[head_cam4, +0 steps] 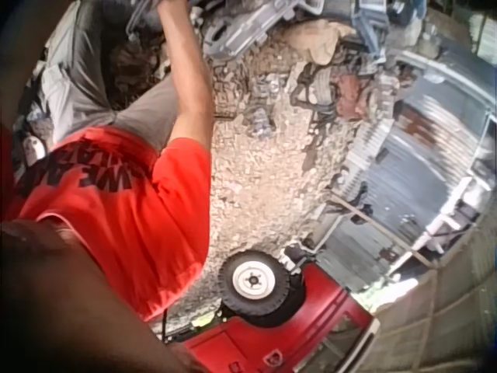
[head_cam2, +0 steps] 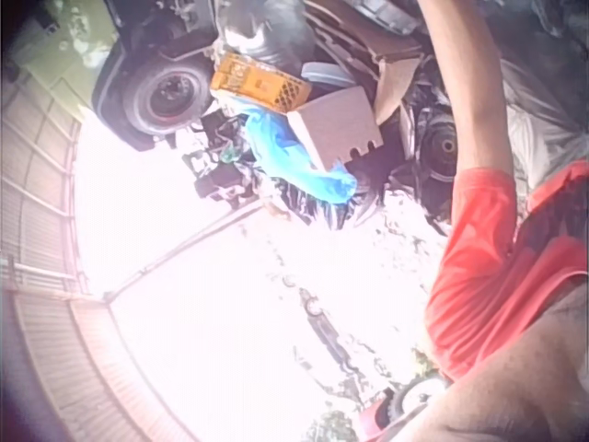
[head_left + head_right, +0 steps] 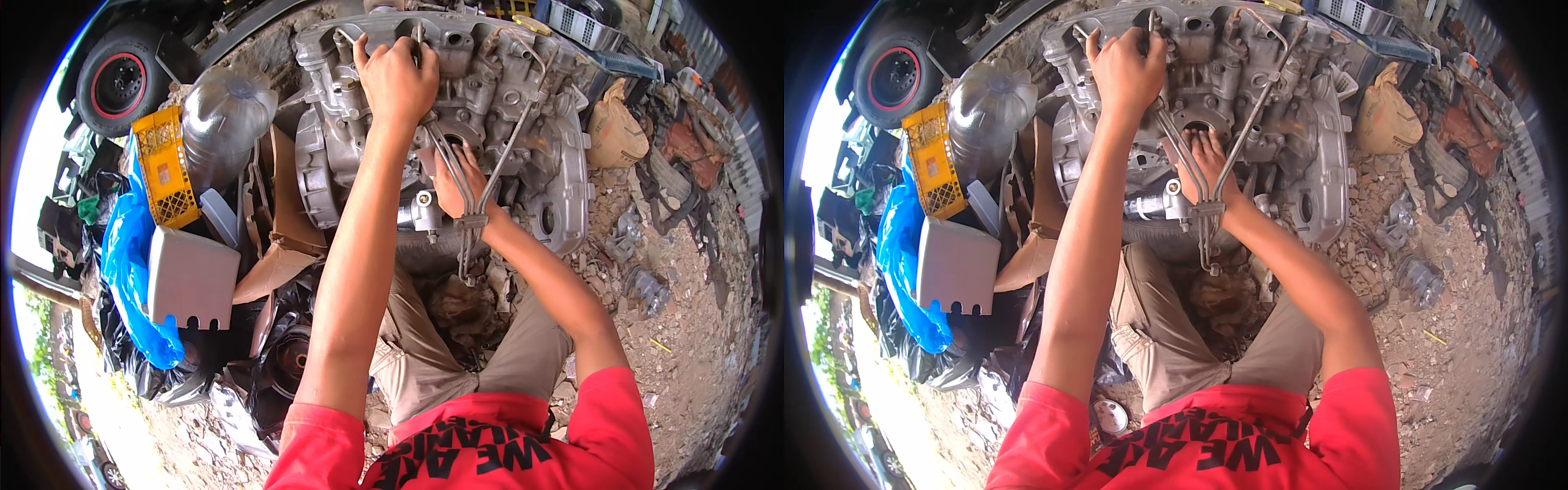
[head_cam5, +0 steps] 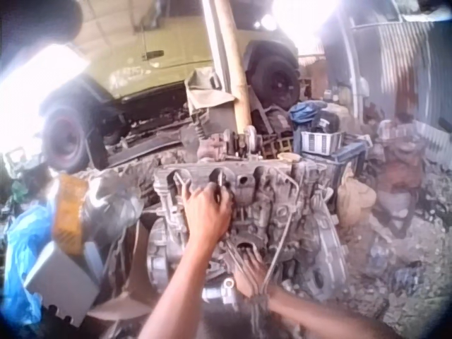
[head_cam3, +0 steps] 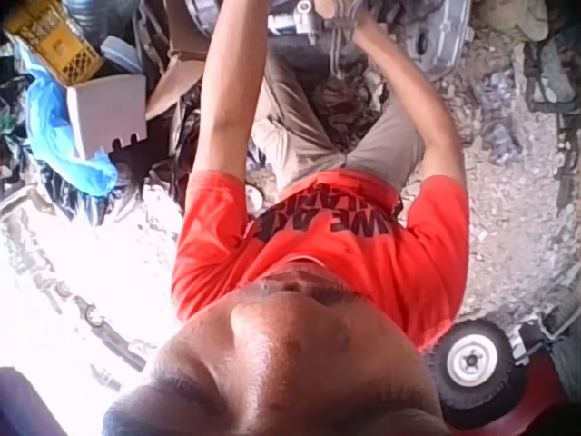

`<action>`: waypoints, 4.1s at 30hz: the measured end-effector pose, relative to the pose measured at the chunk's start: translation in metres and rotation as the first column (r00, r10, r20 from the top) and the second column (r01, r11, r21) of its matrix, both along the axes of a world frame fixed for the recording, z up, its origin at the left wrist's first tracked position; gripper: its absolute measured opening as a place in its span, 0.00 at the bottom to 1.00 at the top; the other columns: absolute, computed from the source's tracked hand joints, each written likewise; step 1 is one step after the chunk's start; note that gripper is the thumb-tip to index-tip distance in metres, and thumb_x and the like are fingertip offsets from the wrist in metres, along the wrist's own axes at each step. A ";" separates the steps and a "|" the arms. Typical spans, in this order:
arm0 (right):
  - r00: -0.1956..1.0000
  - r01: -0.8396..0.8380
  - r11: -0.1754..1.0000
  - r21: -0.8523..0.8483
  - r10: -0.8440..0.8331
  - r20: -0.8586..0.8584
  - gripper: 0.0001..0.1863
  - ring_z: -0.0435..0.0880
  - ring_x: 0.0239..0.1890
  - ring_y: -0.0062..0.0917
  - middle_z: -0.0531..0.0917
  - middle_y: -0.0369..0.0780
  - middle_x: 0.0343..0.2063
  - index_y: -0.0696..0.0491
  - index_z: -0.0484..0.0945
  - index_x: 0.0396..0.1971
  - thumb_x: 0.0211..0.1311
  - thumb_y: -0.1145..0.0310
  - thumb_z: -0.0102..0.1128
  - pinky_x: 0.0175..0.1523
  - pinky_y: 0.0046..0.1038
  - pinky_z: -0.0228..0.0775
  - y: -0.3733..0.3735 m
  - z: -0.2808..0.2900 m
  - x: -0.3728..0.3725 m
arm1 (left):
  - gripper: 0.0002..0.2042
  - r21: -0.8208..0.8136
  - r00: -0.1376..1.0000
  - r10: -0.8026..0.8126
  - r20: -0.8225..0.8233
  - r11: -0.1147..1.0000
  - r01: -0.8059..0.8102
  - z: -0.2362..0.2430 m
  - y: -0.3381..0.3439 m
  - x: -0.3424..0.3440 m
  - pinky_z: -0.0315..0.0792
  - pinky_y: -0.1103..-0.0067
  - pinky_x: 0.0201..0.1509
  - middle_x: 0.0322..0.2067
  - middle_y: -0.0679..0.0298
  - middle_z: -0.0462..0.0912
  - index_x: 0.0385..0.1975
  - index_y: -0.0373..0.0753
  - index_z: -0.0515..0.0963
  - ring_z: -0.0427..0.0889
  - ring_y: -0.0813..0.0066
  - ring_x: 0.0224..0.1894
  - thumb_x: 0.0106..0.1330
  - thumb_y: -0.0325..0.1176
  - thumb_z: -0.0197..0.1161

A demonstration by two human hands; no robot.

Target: The person works on a disassembled engine block, using a wrench to loosen bolts and remove a component. They then clean the removed part with a cloth and use a small tool to scrape or adjust internal surfaces.

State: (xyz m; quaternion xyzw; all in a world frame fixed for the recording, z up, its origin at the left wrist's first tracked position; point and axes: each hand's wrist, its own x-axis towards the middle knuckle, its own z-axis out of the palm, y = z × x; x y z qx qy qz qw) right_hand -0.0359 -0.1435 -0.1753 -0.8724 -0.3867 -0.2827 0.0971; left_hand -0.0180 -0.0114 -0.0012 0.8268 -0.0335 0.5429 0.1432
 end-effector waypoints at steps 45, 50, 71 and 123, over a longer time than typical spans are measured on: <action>0.943 -0.175 0.767 0.617 0.311 -0.119 0.13 0.86 0.46 0.42 0.85 0.50 0.42 0.60 0.80 0.49 0.69 0.71 0.57 0.51 0.35 0.78 -0.048 0.040 0.029 | 0.15 -0.023 0.999 -0.025 0.022 0.999 0.026 -0.002 0.007 0.000 0.54 0.61 0.72 0.18 0.53 0.82 0.24 0.36 0.83 0.83 0.57 0.30 0.61 0.41 0.59; 0.960 -0.248 0.919 0.307 0.275 -0.049 0.16 0.82 0.51 0.46 0.84 0.49 0.45 0.59 0.80 0.49 0.62 0.69 0.59 0.67 0.47 0.63 -0.027 0.005 0.015 | 0.16 -0.008 1.000 0.020 -0.017 1.000 -0.020 0.000 0.007 0.000 0.54 0.61 0.71 0.19 0.53 0.82 0.26 0.35 0.83 0.83 0.56 0.31 0.63 0.42 0.57; 0.977 -0.194 0.981 0.025 0.191 0.093 0.15 0.75 0.50 0.42 0.78 0.46 0.46 0.48 0.85 0.46 0.61 0.67 0.56 0.55 0.42 0.62 -0.060 0.037 0.031 | 0.17 0.012 0.999 0.027 -0.038 1.000 -0.026 -0.001 0.006 0.000 0.53 0.60 0.73 0.21 0.48 0.82 0.28 0.33 0.83 0.84 0.52 0.33 0.63 0.42 0.56; 0.967 0.240 0.621 -0.746 -0.085 0.241 0.26 0.70 0.62 0.36 0.73 0.38 0.58 0.29 0.67 0.68 0.71 0.57 0.50 0.65 0.40 0.54 -0.035 0.071 0.046 | 0.16 0.002 0.997 0.054 -0.057 0.999 -0.054 0.003 -0.004 -0.004 0.53 0.59 0.73 0.19 0.49 0.81 0.25 0.33 0.81 0.83 0.54 0.31 0.65 0.41 0.55</action>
